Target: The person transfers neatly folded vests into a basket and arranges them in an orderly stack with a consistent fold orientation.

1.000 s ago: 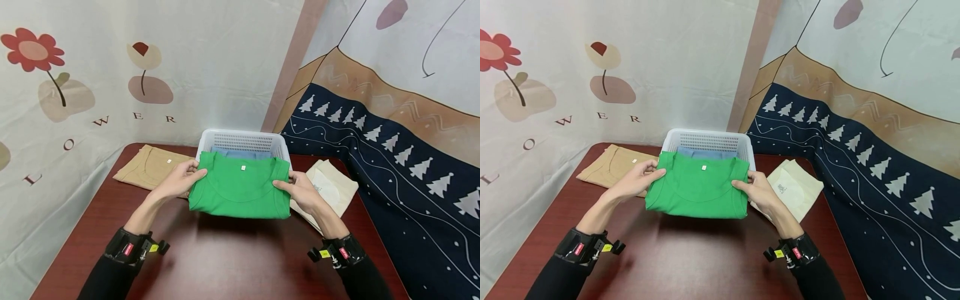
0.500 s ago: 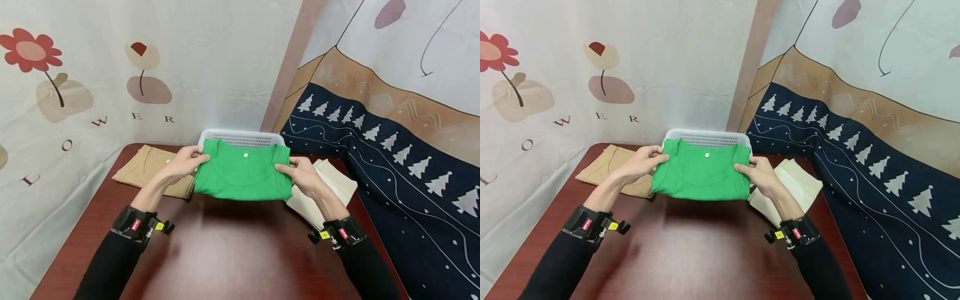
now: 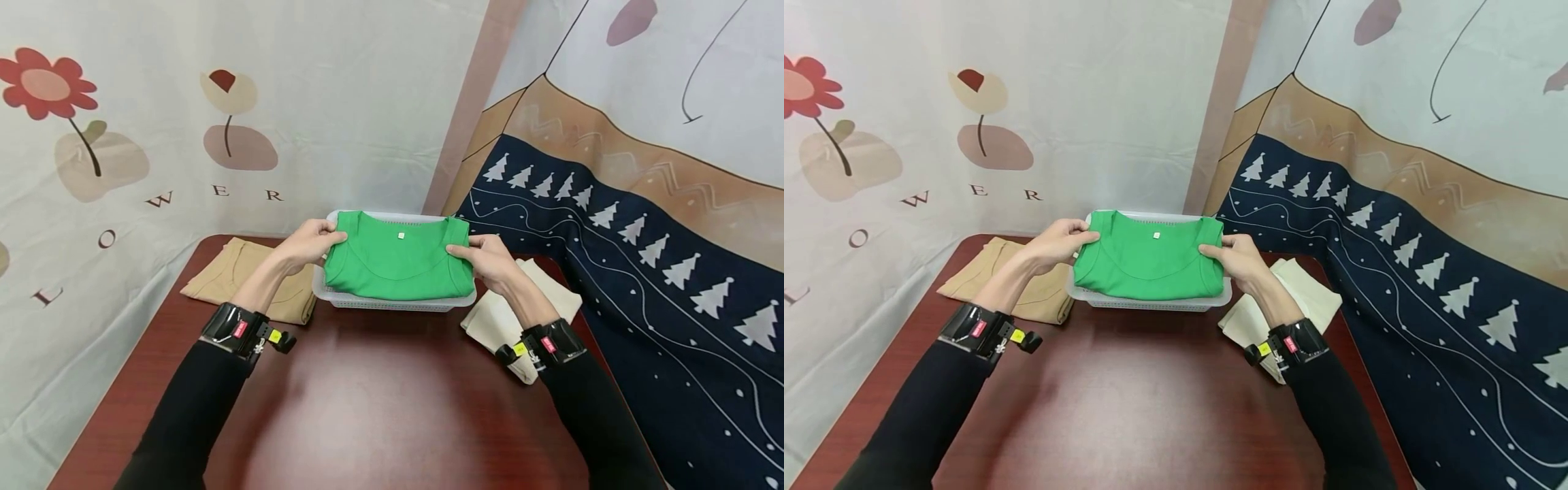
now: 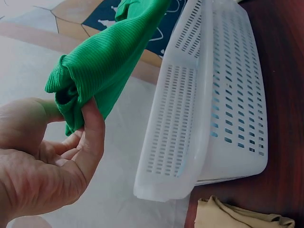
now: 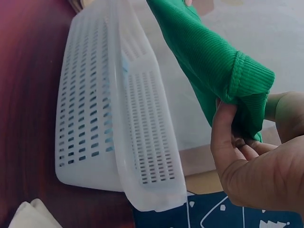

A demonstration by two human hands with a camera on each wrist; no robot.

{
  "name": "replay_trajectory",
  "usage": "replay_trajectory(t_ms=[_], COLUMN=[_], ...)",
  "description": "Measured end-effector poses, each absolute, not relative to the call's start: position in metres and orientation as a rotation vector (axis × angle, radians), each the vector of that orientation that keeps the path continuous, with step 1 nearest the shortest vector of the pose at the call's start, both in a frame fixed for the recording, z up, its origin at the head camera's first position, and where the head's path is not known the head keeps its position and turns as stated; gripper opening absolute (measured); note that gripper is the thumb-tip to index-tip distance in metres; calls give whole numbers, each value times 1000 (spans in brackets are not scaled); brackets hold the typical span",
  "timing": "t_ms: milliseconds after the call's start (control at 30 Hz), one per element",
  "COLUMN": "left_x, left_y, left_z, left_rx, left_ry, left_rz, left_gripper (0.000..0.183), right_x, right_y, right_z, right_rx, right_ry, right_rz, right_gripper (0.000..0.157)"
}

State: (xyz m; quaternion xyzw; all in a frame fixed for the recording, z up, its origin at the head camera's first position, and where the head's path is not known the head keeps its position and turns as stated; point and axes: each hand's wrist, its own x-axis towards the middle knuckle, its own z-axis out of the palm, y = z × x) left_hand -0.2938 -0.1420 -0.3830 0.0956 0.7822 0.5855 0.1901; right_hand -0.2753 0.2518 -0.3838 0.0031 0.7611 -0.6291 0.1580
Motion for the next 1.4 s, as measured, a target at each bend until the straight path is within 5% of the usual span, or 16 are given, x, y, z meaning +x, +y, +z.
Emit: replay_trajectory(t_ms=[433,833,1233,1400], left_x=[-323,-339,-343,-346], left_y=[-135,-126,-119,-116], left_z=[-384,-395,-406,-412], left_rx=[149,47,34,46], left_ry=[2138,2200,2472,2550], left_rz=[1651,1575,1339,1230], left_gripper=[18,42,24,39], right_x=[-308,-330,-344,-346], right_y=[250,242,233,227], right_z=[-384,-391,-409,-417], right_rx=[78,152,237,256], right_ry=[2156,2184,2242,2254], right_rz=[-1749,-1638,-1554,-1559], right_gripper=[45,42,10,14])
